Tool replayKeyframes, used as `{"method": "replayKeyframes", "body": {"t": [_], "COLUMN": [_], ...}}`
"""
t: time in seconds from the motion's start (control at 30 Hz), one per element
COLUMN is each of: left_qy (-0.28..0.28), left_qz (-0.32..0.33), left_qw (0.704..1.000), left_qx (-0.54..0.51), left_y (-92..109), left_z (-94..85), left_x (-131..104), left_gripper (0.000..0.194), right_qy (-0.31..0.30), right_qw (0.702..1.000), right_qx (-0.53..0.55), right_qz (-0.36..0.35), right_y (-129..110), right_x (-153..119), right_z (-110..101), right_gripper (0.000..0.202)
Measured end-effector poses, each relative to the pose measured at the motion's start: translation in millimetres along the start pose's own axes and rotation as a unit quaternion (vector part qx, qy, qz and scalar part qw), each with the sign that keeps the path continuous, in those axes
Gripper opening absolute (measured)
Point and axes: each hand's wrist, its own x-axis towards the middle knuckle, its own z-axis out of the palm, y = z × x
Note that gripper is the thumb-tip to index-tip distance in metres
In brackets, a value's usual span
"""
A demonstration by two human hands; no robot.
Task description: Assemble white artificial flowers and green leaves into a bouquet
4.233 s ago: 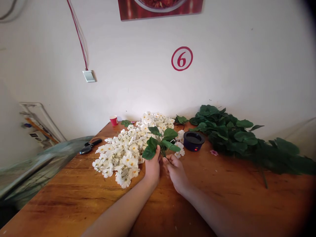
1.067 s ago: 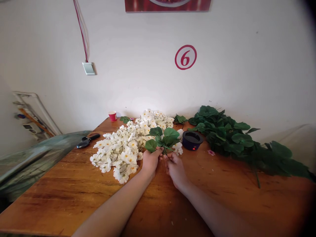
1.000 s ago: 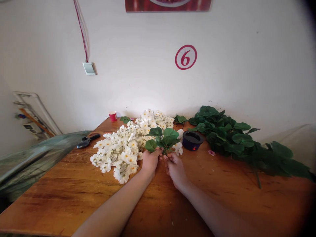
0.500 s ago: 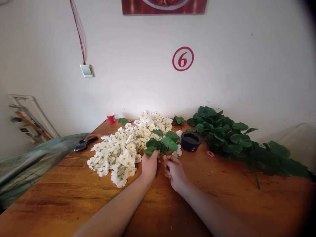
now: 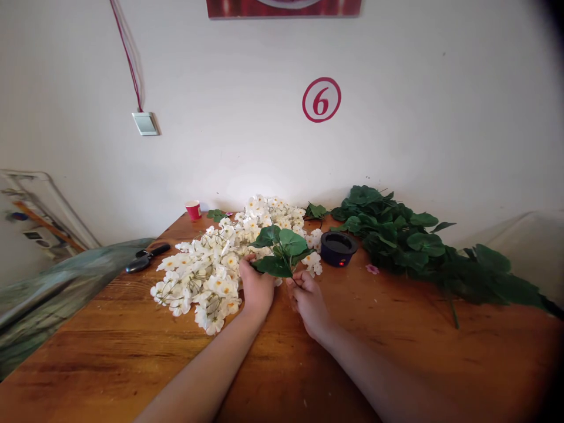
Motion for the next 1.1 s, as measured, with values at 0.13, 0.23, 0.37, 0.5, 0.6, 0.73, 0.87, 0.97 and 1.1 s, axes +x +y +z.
{"method": "replayKeyframes", "body": {"t": [0.13,0.23,0.37,0.5,0.6,0.73,0.87,0.97,1.1], "left_qy": [-0.016,-0.098,-0.152,-0.185,-0.192,-0.202,-0.214,-0.192,-0.194], "left_qz": [0.199,0.269,0.234,0.038,-0.02,-0.022,-0.036,-0.02,0.001], "left_qw": [0.949,0.923,0.956,0.971,0.961,0.957,0.947,0.959,0.97], "left_qx": [0.244,0.256,0.083,-0.145,-0.2,-0.207,-0.235,-0.206,-0.148], "left_y": [15,20,19,18,19,19,19,18,11], "left_z": [-10.5,-13.7,-11.5,-6.4,-4.0,-3.0,-1.3,0.3,0.6], "left_x": [3,5,7,7,7,8,5,3,3], "left_gripper": [0.03,0.021,0.023,0.022,0.02,0.023,0.027,0.028,0.023], "right_qy": [-0.006,-0.008,-0.002,-0.012,-0.019,-0.025,-0.026,-0.032,-0.039], "right_qw": [1.0,0.999,0.999,0.997,0.995,0.998,1.0,0.998,0.994], "right_qx": [-0.026,-0.034,-0.048,-0.064,-0.077,-0.054,0.006,0.048,0.088], "right_qz": [-0.015,-0.012,-0.024,-0.052,-0.062,-0.036,0.012,0.031,0.054], "right_y": [1,2,5,10,11,8,4,2,1], "right_x": [0,0,2,5,4,0,-5,-6,-6], "right_z": [1,1,-1,-5,-5,-1,3,4,3], "right_gripper": [0.024,0.019,0.015,0.013,0.016,0.019,0.019,0.019,0.02]}}
